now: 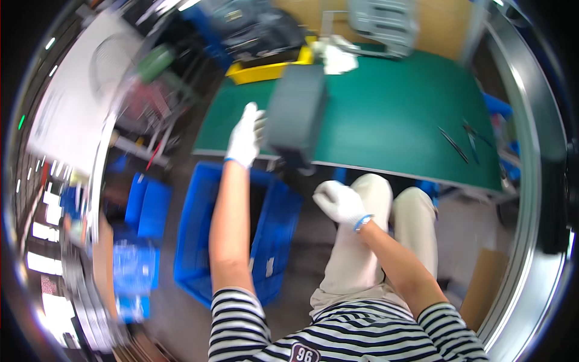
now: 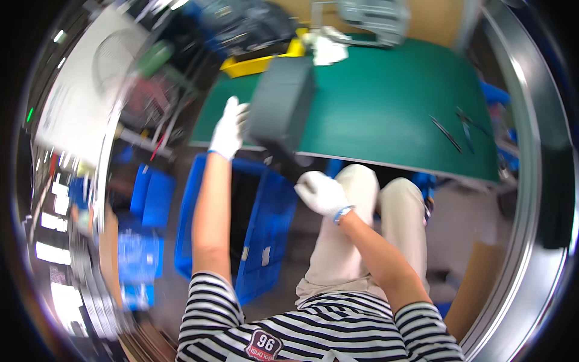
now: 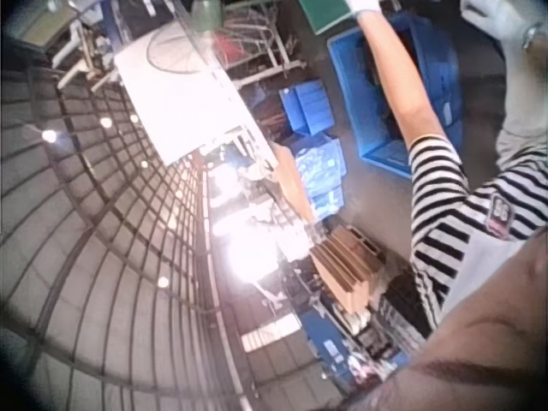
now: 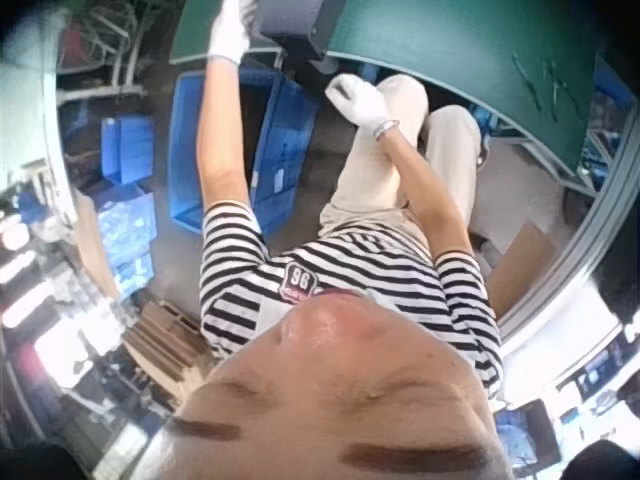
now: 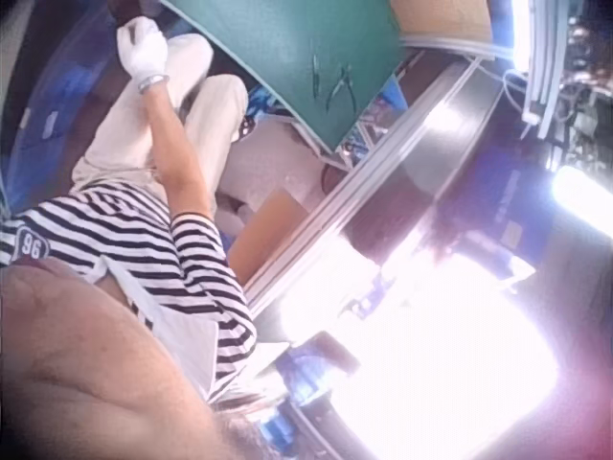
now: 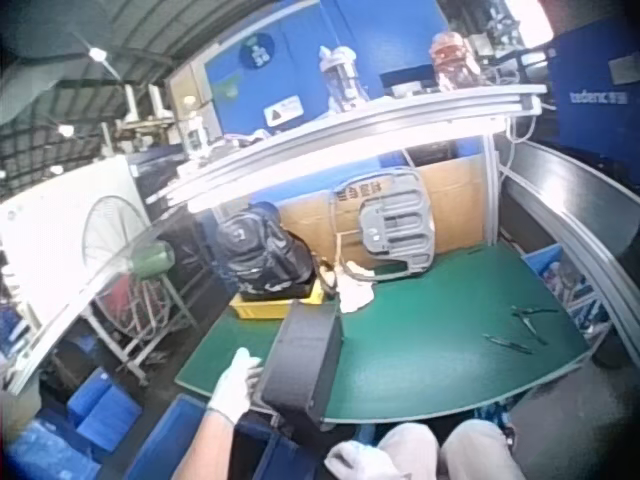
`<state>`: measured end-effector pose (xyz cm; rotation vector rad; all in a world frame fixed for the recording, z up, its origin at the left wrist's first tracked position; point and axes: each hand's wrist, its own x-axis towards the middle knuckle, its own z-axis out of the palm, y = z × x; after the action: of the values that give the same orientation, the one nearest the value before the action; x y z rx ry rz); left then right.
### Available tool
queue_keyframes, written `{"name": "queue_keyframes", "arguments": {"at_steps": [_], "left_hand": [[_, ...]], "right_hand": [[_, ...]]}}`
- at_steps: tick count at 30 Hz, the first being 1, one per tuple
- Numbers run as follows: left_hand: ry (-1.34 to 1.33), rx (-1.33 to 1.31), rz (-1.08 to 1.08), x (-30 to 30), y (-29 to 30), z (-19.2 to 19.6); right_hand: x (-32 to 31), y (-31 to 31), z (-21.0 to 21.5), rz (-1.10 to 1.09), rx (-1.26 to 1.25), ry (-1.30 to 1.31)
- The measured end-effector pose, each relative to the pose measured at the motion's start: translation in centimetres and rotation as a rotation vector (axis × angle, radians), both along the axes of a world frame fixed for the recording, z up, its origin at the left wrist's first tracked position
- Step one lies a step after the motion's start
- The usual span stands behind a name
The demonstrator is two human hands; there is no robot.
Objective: The person assembles black plastic housing components by hand and with pliers at a factory workbench.
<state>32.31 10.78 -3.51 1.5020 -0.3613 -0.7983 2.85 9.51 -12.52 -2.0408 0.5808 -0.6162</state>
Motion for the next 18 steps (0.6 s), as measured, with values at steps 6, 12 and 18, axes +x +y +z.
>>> {"name": "queue_keyframes", "arguments": {"at_steps": [6,12,18], "left_hand": [[-0.030,-0.328,0.534,-9.1,6.3,-4.0],[-0.456,0.548,0.453,-29.6,18.3,-21.8],[-0.492,0.713,0.425,-31.7,19.3,-16.4]], "right_hand": [[-1.7,-0.4,-0.3,0.065,-0.011,0.235],[-1.3,1.1,0.2,0.308,-0.231,0.371],[-2.0,2.5,-0.5,0.465,-0.395,0.469]]}}
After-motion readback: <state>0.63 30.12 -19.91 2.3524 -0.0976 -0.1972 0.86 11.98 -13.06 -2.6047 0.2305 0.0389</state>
